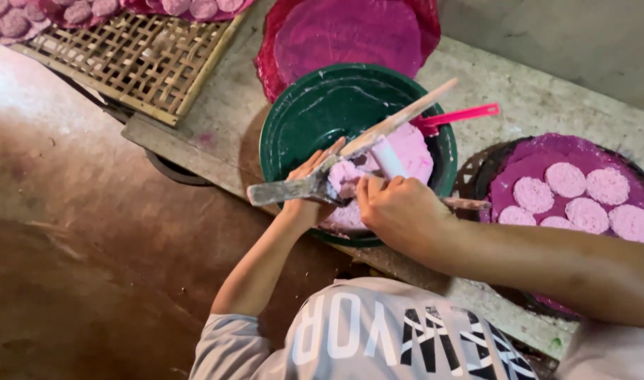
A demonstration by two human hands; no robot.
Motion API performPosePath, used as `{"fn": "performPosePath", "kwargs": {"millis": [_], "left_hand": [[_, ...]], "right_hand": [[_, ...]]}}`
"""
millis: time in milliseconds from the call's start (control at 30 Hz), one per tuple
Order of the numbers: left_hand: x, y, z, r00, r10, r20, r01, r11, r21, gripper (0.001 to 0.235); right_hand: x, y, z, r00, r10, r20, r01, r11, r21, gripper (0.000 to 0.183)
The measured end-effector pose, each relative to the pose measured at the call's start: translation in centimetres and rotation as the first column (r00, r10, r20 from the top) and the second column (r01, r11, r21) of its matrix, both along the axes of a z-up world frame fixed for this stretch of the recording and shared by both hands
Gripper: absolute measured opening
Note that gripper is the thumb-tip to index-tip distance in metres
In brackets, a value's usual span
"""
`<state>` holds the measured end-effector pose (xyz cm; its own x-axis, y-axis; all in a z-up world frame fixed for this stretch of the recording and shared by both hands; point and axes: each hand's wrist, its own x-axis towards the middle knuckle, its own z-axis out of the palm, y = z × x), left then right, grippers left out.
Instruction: The person scoops pink dough from a green basin using a pink spatula and a wooden stick, then uses a metal ring mold and a wooden mallet to press the dough into circular shapes on a purple tray. The person repeatedly fills the mold, taps it with the mallet, and removes the formed circles, placing them on the tray.
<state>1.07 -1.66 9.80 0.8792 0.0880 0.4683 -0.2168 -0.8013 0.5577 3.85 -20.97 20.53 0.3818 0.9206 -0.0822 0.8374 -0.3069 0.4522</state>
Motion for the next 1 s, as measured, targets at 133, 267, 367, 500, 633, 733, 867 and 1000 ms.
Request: {"fn": "performPosePath", "kwargs": {"millis": [133,267,367,500,633,733,867,1000], "left_hand": [[-0.8,1.7,-0.5,0.999,0.046,-0.027,-0.051,0.971,-0.234,0.054],[-0.3,3.7,0.6,0.942,0.147,0.303,-0.152,0.988,-0.007,0.039],[0.2,2.1,0.8,0.926,0.222,0.305,-0.131,0.947,-0.292,0.029],[1.3,2.5,1.9,0.887,0.239,0.396,-0.274,0.961,0.034,0.049],[1.3,3.7,2.9,0.931,0.222,0.289,-0.229,0.973,-0.007,0.072],[1.4,2.5,3.4,0.953,0.248,0.172,-0.239,0.968,-0.072,0.089],[2.2,0.9,3.8,0.903,0.263,0.34,-0.356,0.9,0.25,0.055],[3.3,2.7,2.3,0.928,0.344,0.142,-0.361,0.924,0.125,0.08]], "right_hand": [[0.1,-3.2,4.2,0.966,-0.094,-0.24,0.116,0.99,0.077,0.037],[0.6,-7.7,6.1,0.833,-0.421,-0.358,0.465,0.885,0.041,0.062],[1.8,-5.0,-0.5,0.799,-0.006,-0.601,0.42,0.722,0.55,0.053],[0.2,-2.7,-9.2,0.658,0.268,-0.703,0.5,0.543,0.675,0.06],[0.6,-5.8,-10.6,0.491,0.317,-0.812,0.563,0.595,0.573,0.054],[3.5,-6.7,-9.7,0.401,0.183,-0.897,0.721,0.542,0.433,0.047],[4.1,-4.1,-11.3,0.46,0.084,-0.884,0.755,0.486,0.439,0.048],[1.8,-2.8,-13.6,0.413,0.139,-0.9,0.724,0.549,0.417,0.051]]}}
